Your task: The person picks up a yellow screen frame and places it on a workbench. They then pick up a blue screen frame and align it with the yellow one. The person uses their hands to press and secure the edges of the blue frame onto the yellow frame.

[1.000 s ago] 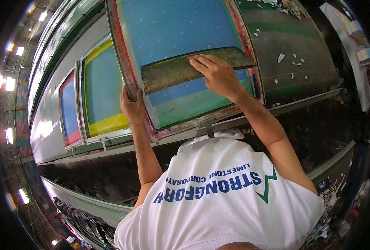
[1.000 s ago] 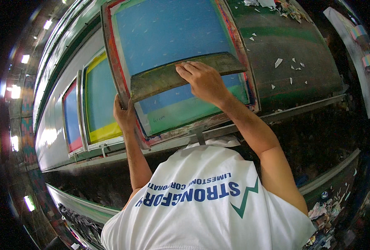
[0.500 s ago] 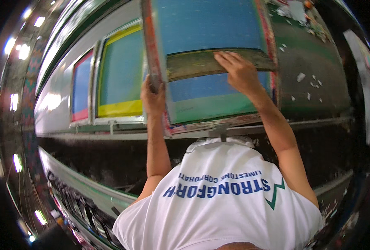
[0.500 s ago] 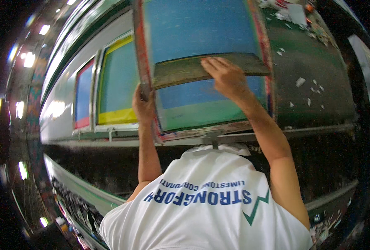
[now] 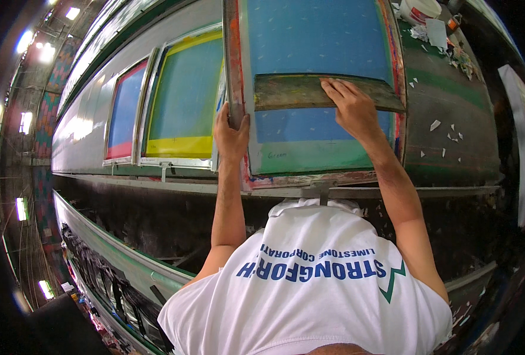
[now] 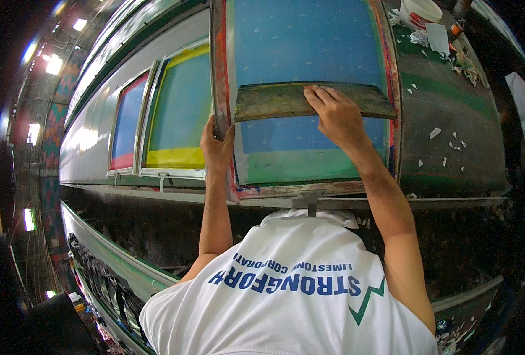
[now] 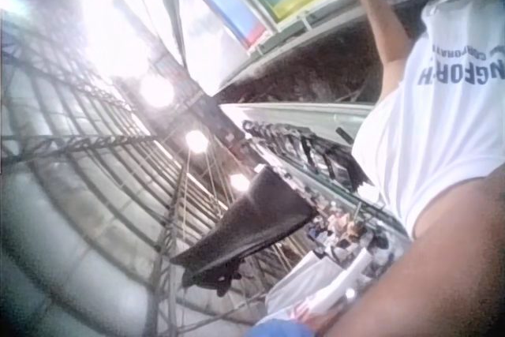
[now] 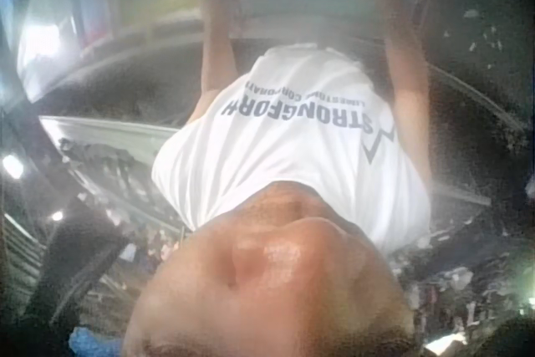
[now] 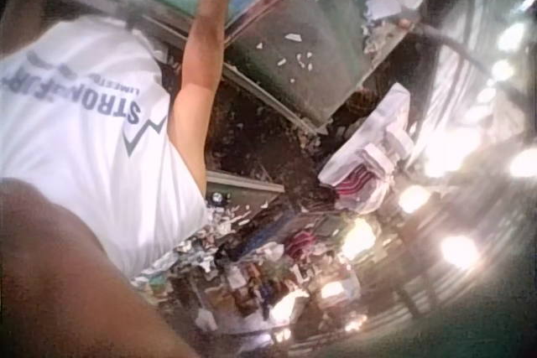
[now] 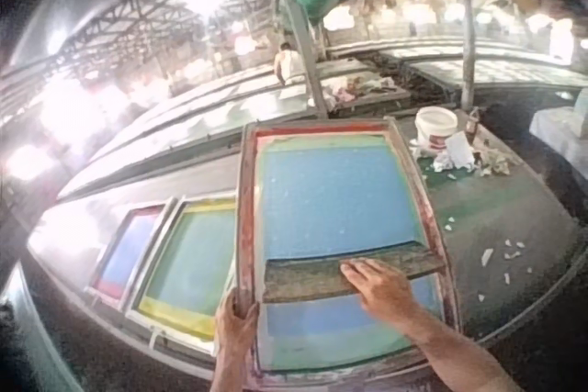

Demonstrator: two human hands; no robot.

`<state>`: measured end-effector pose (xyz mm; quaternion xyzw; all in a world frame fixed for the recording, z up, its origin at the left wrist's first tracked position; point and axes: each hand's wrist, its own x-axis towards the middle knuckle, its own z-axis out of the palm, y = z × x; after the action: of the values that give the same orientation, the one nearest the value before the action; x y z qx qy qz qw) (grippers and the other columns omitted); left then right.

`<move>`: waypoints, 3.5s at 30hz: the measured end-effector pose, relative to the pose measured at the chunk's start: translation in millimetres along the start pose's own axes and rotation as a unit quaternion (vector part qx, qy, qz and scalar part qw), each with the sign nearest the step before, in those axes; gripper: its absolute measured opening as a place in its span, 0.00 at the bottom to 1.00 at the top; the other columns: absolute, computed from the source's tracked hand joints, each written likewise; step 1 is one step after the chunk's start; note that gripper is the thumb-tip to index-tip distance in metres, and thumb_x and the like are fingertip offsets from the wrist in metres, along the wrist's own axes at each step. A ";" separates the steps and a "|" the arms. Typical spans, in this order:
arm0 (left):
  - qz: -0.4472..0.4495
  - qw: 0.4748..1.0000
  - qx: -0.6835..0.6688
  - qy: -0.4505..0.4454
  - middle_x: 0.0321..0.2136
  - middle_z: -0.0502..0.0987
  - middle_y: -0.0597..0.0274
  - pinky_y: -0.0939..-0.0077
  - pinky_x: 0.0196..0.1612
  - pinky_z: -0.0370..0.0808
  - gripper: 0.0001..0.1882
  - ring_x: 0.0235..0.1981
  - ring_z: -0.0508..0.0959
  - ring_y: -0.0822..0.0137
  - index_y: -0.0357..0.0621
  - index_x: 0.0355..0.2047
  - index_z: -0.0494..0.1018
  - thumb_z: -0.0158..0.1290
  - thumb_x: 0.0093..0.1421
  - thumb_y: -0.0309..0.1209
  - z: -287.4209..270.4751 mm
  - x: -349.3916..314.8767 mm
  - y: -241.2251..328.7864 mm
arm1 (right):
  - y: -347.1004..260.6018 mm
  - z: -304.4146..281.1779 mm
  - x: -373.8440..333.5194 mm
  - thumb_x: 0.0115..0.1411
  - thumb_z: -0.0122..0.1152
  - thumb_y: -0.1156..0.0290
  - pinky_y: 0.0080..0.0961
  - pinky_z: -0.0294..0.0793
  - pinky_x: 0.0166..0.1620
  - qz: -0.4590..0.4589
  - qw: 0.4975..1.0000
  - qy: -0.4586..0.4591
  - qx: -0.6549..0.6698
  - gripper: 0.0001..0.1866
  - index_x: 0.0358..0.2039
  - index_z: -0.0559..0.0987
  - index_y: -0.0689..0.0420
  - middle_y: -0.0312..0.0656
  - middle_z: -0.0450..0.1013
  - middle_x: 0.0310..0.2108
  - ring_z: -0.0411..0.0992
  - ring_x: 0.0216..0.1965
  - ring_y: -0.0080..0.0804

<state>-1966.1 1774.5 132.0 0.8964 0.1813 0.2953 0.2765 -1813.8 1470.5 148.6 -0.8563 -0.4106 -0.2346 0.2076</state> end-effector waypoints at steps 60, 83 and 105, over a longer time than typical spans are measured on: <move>-0.202 0.951 -0.091 -0.214 0.57 0.76 0.40 0.60 0.61 0.73 0.42 0.57 0.78 0.50 0.30 0.67 0.64 0.67 0.61 0.44 102.7 20.6 -109.9 | -76.3 5.1 -151.2 0.59 0.63 0.70 0.40 0.81 0.58 -0.063 0.971 -0.212 0.089 0.23 0.56 0.81 0.57 0.53 0.77 0.53 0.76 0.57 0.48; -0.272 0.955 -0.091 -0.078 0.34 0.81 0.51 0.61 0.46 0.74 0.27 0.35 0.79 0.56 0.35 0.40 0.77 0.41 0.77 0.48 103.6 10.8 -116.2 | 84.0 -52.0 -236.5 0.72 0.62 0.62 0.36 0.82 0.48 0.427 0.890 -0.083 0.139 0.14 0.48 0.85 0.59 0.43 0.81 0.46 0.81 0.45 0.38; 0.006 0.969 0.216 -0.118 0.34 0.83 0.48 0.53 0.45 0.79 0.18 0.37 0.83 0.47 0.41 0.41 0.76 0.63 0.61 0.43 99.8 1.9 -75.6 | 80.4 -26.6 -221.0 0.71 0.59 0.44 0.42 0.80 0.54 0.498 0.852 -0.161 0.003 0.32 0.63 0.78 0.58 0.50 0.80 0.53 0.80 0.53 0.44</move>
<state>-1914.1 1795.7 20.1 0.9644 0.2015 0.1434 0.0938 -1877.7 1275.7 30.4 -0.9713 0.0423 0.0427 0.2303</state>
